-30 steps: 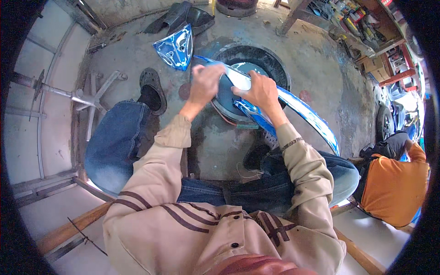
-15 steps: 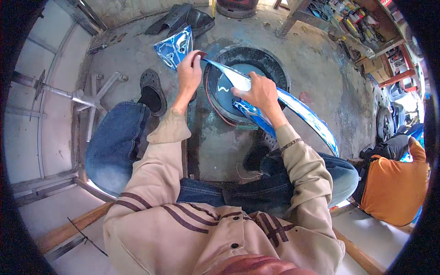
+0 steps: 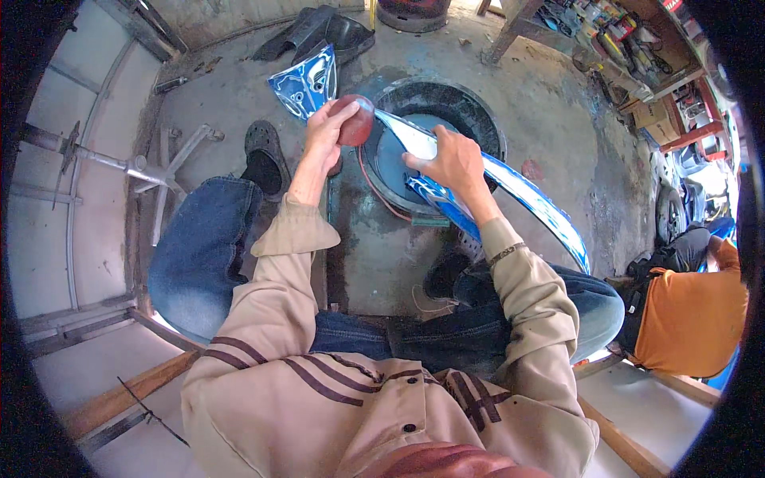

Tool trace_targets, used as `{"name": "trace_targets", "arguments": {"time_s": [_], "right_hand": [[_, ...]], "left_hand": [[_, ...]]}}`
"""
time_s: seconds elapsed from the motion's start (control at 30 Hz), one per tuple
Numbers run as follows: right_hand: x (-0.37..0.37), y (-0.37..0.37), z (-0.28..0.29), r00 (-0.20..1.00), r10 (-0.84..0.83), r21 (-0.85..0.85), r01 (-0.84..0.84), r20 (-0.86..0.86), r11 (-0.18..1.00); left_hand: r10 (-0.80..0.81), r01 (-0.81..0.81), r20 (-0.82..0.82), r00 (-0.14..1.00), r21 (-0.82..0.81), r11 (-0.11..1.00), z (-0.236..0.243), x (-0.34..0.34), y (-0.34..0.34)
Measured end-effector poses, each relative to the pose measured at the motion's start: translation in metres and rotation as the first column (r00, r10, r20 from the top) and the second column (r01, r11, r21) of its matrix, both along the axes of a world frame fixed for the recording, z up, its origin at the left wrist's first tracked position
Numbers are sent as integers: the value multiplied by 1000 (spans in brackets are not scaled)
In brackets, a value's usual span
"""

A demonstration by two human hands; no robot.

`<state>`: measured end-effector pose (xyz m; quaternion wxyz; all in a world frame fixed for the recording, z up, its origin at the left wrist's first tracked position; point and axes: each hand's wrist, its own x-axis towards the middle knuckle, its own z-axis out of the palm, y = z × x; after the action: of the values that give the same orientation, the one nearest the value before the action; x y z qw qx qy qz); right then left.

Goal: The person sands a blue and white motorcycle fairing by hand using a piece of sandpaper over a bucket of water.

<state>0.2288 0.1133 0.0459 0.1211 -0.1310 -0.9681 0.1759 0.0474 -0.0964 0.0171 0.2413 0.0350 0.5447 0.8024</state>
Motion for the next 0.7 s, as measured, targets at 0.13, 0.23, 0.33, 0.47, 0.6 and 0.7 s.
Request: {"name": "trace_targets", "arguments": {"time_s": [0.13, 0.23, 0.33, 0.47, 0.6, 0.7], "right_hand": [[0, -1, 0, 1000, 7, 9, -7, -5, 1000], [2, 2, -1, 1000, -4, 3, 4, 8, 1000], [1, 0, -1, 1000, 7, -5, -7, -29, 1000], [0, -2, -2, 999, 14, 5, -14, -48, 1000], [1, -1, -3, 999, 6, 26, -5, -46, 1000], [1, -1, -2, 999, 1, 17, -1, -41, 1000]], "left_hand": [[37, -54, -180, 983, -91, 994, 3, 5, 0], [22, -192, -502, 864, -289, 938, 6, 15, 5], [-129, -388, -821, 556, -393, 834, 0, 19, 6], [-226, -420, -925, 304, -343, 840, -9, 27, 12], [-232, -399, -930, 286, -336, 853, -11, 26, 14], [-266, -405, -939, 219, -336, 850, -13, 26, 13]]}}
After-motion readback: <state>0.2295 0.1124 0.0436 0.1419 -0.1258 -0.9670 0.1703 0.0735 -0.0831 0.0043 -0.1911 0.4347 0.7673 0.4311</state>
